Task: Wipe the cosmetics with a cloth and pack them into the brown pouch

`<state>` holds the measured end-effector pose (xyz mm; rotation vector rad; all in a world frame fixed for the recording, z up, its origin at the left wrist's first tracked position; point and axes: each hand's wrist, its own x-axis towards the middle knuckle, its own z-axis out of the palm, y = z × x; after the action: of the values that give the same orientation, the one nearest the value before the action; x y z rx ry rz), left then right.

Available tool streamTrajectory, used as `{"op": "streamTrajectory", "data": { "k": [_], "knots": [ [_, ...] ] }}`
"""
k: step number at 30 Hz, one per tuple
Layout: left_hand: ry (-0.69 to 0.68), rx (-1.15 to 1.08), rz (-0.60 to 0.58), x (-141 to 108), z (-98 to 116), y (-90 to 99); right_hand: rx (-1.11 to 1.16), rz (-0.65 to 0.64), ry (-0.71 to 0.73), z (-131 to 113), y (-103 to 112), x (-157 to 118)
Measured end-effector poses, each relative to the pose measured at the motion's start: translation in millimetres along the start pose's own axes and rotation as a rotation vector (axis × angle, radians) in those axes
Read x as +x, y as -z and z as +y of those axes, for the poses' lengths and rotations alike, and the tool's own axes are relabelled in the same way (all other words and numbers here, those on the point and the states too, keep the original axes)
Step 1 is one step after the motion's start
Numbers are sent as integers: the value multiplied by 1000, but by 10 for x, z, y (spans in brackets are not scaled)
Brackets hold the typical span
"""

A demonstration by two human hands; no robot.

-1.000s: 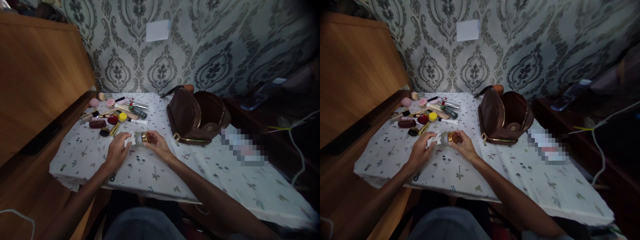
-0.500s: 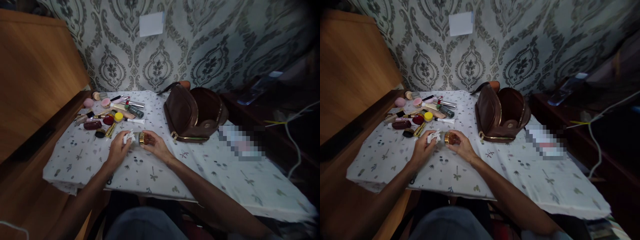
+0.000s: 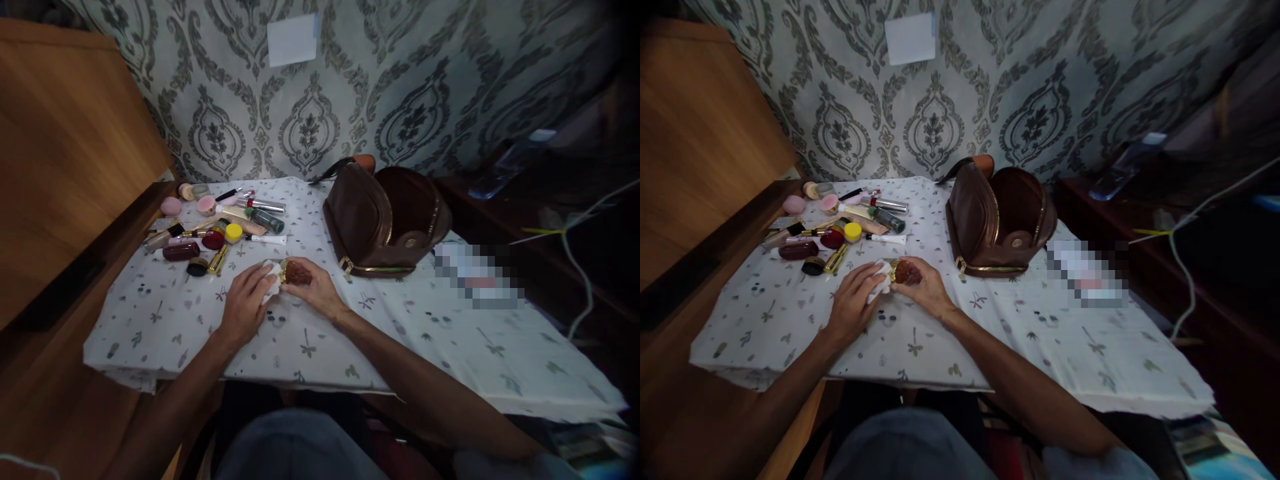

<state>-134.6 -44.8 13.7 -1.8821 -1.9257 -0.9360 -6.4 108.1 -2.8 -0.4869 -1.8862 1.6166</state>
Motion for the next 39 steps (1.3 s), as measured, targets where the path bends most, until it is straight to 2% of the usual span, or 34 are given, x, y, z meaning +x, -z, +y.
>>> {"op": "streamTrajectory", "data": {
  "k": [4, 7, 10, 15, 17, 23, 27, 29, 33, 39],
  "knots": [
    [147, 23, 11, 24, -58, 19, -28, 28, -22, -14, 10, 19],
    [192, 21, 20, 21, -101, 27, -49, 39, -35, -15, 16, 30],
    [146, 27, 22, 2, -93, 12, -73, 45, -39, -20, 15, 31],
    [-42, 8, 7, -17, 4, -33, -90, 33, -23, -40, 8, 17],
    [-51, 20, -9, -15, 28, -40, -94, 28, -11, -44, 10, 14],
    [162, 46, 5, 0, -55, -16, -65, 39, -47, -36, 23, 26],
    [173, 1, 28, -8, -103, 7, -14, 5, -71, -29, 16, 6],
    [132, -13, 51, -11, -90, 17, -28, -25, -17, -34, 8, -13],
    [50, -38, 70, -14, -35, 33, -115, -80, 179, -52, -2, -41],
    [8, -60, 42, -16, -6, 42, -82, -90, 196, -16, -1, -38]
  ]
}}
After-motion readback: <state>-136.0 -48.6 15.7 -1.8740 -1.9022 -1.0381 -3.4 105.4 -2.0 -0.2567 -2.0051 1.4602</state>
